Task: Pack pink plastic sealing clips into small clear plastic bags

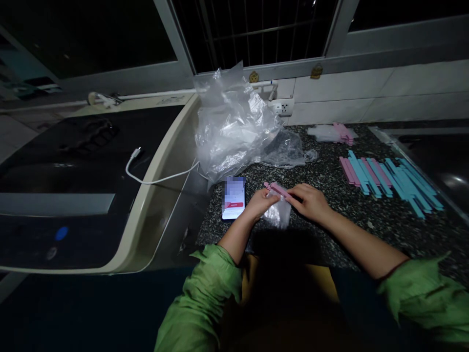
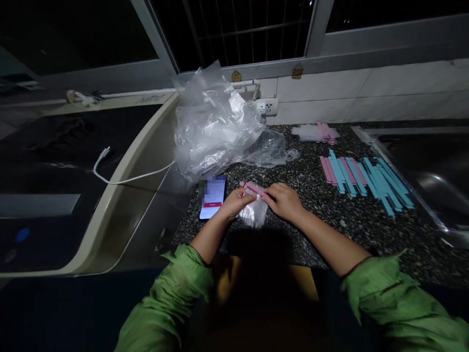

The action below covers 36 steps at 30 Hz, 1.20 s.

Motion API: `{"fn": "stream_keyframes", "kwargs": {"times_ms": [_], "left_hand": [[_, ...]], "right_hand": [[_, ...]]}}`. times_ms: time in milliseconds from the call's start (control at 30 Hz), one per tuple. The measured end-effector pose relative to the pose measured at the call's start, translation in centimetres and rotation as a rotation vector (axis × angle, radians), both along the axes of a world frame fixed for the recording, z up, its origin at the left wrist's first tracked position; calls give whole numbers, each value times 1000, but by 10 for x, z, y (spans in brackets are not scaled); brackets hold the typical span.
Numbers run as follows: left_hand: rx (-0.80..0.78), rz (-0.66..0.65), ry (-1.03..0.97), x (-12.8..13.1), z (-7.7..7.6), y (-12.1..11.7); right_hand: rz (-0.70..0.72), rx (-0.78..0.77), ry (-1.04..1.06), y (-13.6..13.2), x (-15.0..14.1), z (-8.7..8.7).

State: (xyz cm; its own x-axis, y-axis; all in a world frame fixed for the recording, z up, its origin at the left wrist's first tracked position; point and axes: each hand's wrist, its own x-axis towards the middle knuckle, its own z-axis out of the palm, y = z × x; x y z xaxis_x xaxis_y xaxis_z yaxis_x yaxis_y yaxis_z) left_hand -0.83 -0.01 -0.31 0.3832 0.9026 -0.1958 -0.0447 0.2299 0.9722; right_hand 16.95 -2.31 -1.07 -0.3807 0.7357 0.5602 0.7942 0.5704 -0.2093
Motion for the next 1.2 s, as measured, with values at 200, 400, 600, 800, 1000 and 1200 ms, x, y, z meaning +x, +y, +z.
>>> {"fn": "stream_keyframes", "kwargs": {"times_ms": [200,400,600,800,1000,1200], "left_hand": [[10,-9,1,0,0,0],[34,-20,26,0,1,-1],[63,-16,59,0,1,-1],[119,2,62,-1,2,-1],[136,110,69,0,4,-1],[169,223,54,1,5,-2]], "right_hand": [[-9,-33,-10,-1,0,0],[-4,-46,-60,-1,-1,0],[-23,-68,-99,-1,0,0],[-22,-44,-103,-1,-1,0],[-27,3,-127,-3,-2,2],[-32,37,-161,-4,-4,2]]}}
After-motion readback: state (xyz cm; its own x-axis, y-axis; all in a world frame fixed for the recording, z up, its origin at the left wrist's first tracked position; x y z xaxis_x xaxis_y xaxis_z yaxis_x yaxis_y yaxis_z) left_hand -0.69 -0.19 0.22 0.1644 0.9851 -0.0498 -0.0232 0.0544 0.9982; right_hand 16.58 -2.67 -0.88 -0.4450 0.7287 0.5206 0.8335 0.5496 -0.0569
